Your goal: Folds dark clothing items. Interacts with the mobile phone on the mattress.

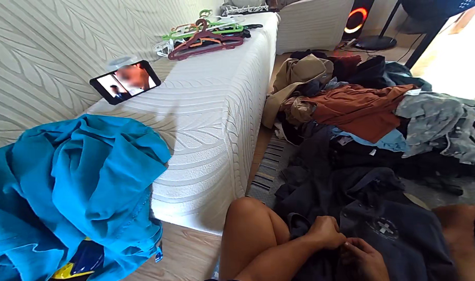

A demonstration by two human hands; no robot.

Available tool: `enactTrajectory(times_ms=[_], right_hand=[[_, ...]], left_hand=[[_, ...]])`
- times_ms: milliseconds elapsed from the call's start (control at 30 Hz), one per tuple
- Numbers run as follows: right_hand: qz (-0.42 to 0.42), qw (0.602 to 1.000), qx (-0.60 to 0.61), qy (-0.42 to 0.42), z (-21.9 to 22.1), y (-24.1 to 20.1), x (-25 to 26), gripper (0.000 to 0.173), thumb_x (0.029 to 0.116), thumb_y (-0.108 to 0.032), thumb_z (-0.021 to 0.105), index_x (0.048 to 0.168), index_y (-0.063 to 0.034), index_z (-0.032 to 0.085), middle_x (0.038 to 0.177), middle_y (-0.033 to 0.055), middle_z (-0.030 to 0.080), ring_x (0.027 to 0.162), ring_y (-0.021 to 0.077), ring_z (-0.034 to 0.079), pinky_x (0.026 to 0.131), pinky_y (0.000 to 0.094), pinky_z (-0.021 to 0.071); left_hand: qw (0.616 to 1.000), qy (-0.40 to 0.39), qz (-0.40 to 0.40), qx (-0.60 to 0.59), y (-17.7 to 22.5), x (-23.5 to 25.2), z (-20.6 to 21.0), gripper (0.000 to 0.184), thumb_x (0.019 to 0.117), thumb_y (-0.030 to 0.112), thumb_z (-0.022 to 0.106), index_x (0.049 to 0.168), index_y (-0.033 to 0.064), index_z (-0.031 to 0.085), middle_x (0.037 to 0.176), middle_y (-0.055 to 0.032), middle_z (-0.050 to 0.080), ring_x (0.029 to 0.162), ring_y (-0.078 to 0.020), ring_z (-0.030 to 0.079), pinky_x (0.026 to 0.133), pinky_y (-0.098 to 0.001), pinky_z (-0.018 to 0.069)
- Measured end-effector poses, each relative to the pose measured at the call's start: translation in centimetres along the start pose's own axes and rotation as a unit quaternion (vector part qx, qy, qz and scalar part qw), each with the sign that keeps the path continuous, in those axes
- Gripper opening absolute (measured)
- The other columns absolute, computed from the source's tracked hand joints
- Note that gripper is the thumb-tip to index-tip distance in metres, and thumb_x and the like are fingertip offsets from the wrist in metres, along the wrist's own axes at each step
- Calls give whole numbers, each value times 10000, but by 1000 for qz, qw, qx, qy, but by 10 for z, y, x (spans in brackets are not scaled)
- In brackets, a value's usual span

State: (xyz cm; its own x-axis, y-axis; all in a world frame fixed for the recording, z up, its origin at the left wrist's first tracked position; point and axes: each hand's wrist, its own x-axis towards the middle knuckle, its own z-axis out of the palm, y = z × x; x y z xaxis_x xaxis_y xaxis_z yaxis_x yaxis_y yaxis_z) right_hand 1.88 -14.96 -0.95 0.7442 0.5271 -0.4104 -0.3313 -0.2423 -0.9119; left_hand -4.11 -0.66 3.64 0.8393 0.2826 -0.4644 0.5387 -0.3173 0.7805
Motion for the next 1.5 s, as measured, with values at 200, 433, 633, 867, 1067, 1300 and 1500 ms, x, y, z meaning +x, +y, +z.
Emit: enactTrajectory(times_ms=[200, 433, 633, 867, 1067, 1300, 1500], right_hand=[[-41, 995, -63, 61, 5, -9, -5, 141, 1052, -69, 504, 1007, 31, 594, 680, 24, 613, 530, 90, 610, 539, 274, 571], [-146, 869, -470, 45, 35, -36, -34, 310, 990, -123, 608, 1157, 134, 651, 1127, 355, 664, 1089, 523, 655, 925, 668, 496], [-155, 904, -395, 53, 23, -42, -26, 288, 1052, -106, 521, 1058, 132, 683, 994, 336, 681, 1001, 490, 669, 920, 645, 480], [-48, 954, -294, 10, 19, 6, 3, 251, 1015, -99, 594, 1176, 78, 672, 1093, 291, 691, 1066, 421, 657, 961, 613, 479], [-79, 976, -202, 19, 17, 13, 4, 216, 982, -128, 655, 1088, 60, 671, 949, 192, 679, 888, 268, 640, 837, 501, 514], [-61, 995, 38, -71, 0, 4, 3, 208, 1021, -84, 512, 878, -40, 657, 694, -18, 655, 627, 53, 626, 630, 255, 556], [-71, 994, -57, -63, 19, 14, 8, 86, 995, -16, 585, 947, 28, 641, 751, 22, 619, 682, 50, 588, 681, 245, 513]], left_hand=[[994, 50, 30, -93, -1, 3, 5, 314, 941, 75, 668, 1207, -83, 615, 1147, -265, 661, 1065, -359, 658, 939, -506, 531], [949, 162, 0, -271, 4, 12, -7, 307, 986, 92, 656, 1234, -63, 563, 1070, -190, 639, 881, -233, 652, 814, -399, 561], [909, 174, 5, -378, 1, 24, -11, 326, 1012, 46, 613, 1298, -75, 515, 1052, -181, 640, 806, -184, 650, 745, -347, 570], [971, 89, -28, -218, -21, 36, -7, 497, 960, 73, 692, 1406, -27, 497, 1198, -241, 641, 1005, -298, 661, 907, -453, 547], [960, 142, 6, -240, -25, 35, -5, 472, 911, 25, 698, 1347, -29, 526, 1168, -219, 633, 1016, -289, 635, 900, -450, 534], [937, 133, 85, -311, -14, 17, -6, 405, 931, -2, 666, 1293, -73, 500, 1121, -178, 641, 938, -168, 626, 849, -339, 531], [971, 118, 31, -207, -22, 20, -14, 441, 999, 66, 612, 1410, -32, 489, 1177, -205, 668, 1022, -249, 660, 927, -416, 530]])
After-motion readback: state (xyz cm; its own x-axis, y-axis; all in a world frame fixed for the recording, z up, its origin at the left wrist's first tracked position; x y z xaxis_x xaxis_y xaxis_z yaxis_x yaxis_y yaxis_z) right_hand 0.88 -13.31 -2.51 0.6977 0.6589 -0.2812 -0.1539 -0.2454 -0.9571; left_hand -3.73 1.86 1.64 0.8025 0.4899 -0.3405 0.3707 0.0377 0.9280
